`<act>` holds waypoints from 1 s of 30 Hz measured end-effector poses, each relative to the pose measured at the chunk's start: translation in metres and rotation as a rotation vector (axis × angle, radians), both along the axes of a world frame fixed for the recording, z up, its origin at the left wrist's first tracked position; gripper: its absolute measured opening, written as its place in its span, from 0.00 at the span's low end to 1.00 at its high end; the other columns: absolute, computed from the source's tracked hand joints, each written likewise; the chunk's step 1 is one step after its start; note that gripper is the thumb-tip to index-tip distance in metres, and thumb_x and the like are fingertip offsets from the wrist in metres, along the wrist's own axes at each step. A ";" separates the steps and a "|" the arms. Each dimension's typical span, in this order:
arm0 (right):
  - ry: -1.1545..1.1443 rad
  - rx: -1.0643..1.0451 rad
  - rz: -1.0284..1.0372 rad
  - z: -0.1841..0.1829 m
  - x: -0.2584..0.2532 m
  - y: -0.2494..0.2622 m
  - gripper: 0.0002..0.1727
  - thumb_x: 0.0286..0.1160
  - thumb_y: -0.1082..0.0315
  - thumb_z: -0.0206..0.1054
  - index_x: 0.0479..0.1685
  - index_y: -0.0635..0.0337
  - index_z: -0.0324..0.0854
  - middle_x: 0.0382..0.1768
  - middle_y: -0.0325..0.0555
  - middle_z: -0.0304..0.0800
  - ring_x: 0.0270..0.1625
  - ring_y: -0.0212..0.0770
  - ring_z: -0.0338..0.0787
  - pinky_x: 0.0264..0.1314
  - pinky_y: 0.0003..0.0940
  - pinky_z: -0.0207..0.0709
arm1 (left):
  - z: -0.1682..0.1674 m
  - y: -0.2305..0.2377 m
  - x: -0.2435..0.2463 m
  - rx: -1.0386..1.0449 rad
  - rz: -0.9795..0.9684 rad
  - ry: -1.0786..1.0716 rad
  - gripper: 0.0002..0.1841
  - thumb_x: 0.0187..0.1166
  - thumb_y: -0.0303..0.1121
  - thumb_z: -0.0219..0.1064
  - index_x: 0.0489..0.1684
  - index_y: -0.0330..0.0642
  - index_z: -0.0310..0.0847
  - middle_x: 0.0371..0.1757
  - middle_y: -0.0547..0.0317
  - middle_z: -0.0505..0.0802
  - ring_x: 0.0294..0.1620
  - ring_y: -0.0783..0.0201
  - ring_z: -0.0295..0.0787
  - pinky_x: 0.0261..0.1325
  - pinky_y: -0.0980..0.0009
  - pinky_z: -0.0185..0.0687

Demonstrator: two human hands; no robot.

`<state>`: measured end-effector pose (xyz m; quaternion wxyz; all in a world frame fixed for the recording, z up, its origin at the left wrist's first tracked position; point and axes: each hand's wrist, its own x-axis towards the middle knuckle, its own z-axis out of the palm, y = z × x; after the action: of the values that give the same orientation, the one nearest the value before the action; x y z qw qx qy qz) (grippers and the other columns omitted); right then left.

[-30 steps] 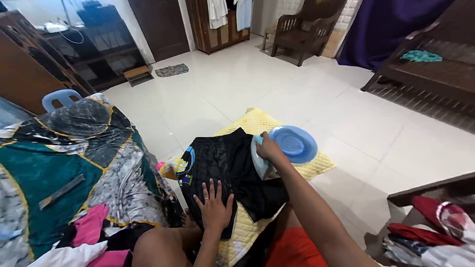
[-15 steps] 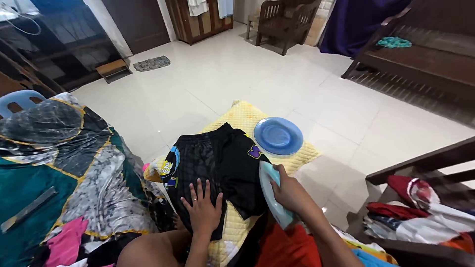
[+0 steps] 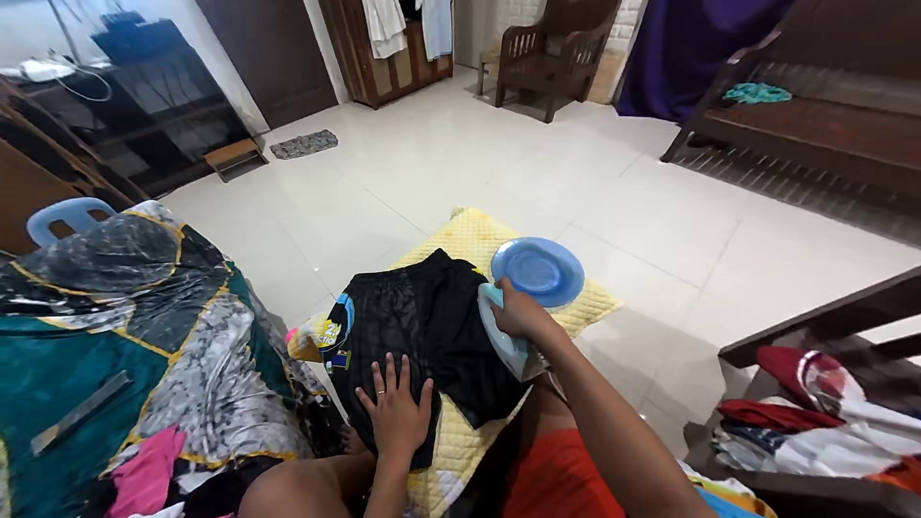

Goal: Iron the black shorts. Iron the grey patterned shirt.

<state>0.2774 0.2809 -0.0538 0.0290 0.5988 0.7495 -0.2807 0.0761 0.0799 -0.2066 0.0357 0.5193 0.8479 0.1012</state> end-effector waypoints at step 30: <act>0.052 0.029 -0.129 -0.007 0.085 -0.119 0.35 0.86 0.54 0.62 0.90 0.48 0.56 0.42 0.57 0.92 0.43 0.59 0.95 0.50 0.59 0.87 | -0.001 -0.026 0.074 0.528 -0.555 -0.015 0.12 0.79 0.54 0.67 0.44 0.66 0.94 0.52 0.73 0.94 0.53 0.64 0.90 0.55 0.53 0.80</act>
<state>0.3622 0.1618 -0.0605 -0.0176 0.6388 0.7138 -0.2865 0.1503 0.0542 -0.2075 -0.0670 0.7195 0.6196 0.3066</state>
